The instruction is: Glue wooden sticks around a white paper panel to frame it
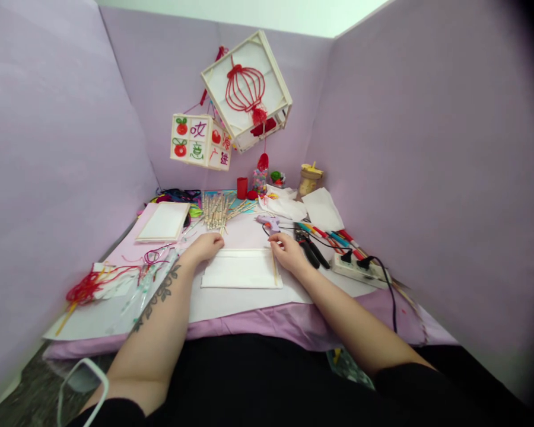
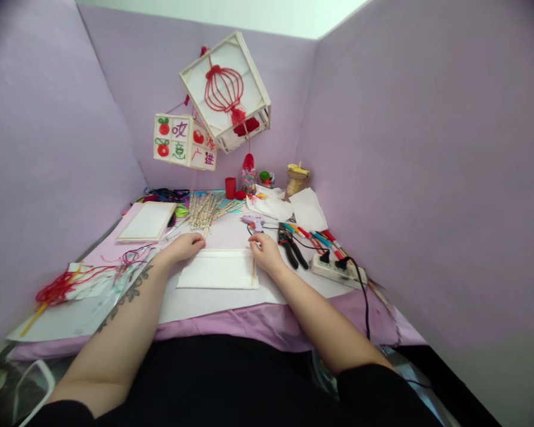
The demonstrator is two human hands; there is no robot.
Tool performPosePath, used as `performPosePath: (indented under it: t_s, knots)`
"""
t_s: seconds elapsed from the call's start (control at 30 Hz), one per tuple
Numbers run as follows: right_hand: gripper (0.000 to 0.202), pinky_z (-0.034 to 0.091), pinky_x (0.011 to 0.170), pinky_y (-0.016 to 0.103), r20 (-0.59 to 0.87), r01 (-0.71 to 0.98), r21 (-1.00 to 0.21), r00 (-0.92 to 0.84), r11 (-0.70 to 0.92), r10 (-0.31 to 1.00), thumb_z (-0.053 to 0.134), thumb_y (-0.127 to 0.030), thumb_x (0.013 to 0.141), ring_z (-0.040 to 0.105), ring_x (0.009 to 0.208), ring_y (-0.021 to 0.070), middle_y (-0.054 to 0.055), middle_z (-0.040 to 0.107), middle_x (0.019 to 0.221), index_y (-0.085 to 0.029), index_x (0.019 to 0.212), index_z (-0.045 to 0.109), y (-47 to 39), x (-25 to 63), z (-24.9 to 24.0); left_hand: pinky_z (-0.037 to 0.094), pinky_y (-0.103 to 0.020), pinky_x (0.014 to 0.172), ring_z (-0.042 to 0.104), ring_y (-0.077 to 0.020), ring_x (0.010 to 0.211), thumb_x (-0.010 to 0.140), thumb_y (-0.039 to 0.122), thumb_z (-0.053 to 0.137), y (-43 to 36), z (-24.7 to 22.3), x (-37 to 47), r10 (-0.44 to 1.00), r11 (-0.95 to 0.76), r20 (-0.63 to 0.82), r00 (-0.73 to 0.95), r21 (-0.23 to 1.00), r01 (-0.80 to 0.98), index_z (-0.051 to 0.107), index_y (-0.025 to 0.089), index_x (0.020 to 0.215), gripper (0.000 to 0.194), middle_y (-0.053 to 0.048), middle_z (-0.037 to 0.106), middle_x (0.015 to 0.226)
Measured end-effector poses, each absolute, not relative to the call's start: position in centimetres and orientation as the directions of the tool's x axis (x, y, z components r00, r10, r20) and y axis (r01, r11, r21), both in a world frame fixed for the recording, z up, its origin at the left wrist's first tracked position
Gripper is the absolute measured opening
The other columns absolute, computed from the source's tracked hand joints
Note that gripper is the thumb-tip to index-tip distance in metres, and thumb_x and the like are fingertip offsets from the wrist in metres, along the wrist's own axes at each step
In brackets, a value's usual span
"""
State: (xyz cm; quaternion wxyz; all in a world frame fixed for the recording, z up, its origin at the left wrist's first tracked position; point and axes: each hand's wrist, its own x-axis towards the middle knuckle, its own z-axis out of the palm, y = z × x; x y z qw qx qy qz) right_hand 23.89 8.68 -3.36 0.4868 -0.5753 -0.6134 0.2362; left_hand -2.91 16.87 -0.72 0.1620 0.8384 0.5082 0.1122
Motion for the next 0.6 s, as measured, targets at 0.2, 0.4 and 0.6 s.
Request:
performPosePath:
  t_s: [0.2, 0.4, 0.6]
  knots:
    - [0.018, 0.045, 0.084, 0.034, 0.472, 0.668, -0.649, -0.022, 0.364, 0.881, 0.048, -0.018, 0.077, 0.057, 0.098, 0.0213, 0.006, 0.067, 0.098, -0.020, 0.087, 0.063, 8.4, 24.2, -3.7, 0.043, -0.026, 0.070, 0.062, -0.0199, 0.080, 0.071, 0.014, 0.049, 17.5, -0.3, -5.2, 0.923, -0.357, -0.036, 0.382, 0.285, 0.890, 0.067, 0.019, 0.085, 0.023, -0.004, 0.069, 0.084]
    - [0.019, 0.044, 0.085, 0.034, 0.432, 0.708, -0.638, 0.004, 0.303, 0.902, 0.048, -0.017, 0.077, 0.057, 0.098, 0.0209, 0.006, 0.067, 0.099, -0.020, 0.087, 0.063, 8.3, 24.4, -3.6, 0.045, -0.025, 0.074, 0.063, -0.0197, 0.090, 0.063, 0.006, 0.055, 16.8, 0.6, -6.9, 0.935, -0.326, -0.065, 0.348, 0.222, 0.919, 0.062, 0.019, 0.100, 0.040, -0.005, 0.067, 0.099]
    - [0.019, 0.044, 0.086, 0.034, 0.448, 0.708, -0.635, 0.010, 0.310, 0.894, 0.048, -0.018, 0.077, 0.057, 0.098, 0.0213, 0.006, 0.066, 0.099, -0.020, 0.089, 0.063, 8.6, 24.7, -4.1, 0.046, -0.036, 0.084, 0.060, -0.0313, 0.105, 0.076, 0.036, 0.062, 15.0, 2.0, -6.8, 0.997, -0.068, -0.031, 0.071, 0.090, 0.994, 0.055, 0.014, 0.108, 0.039, -0.018, 0.062, 0.113]
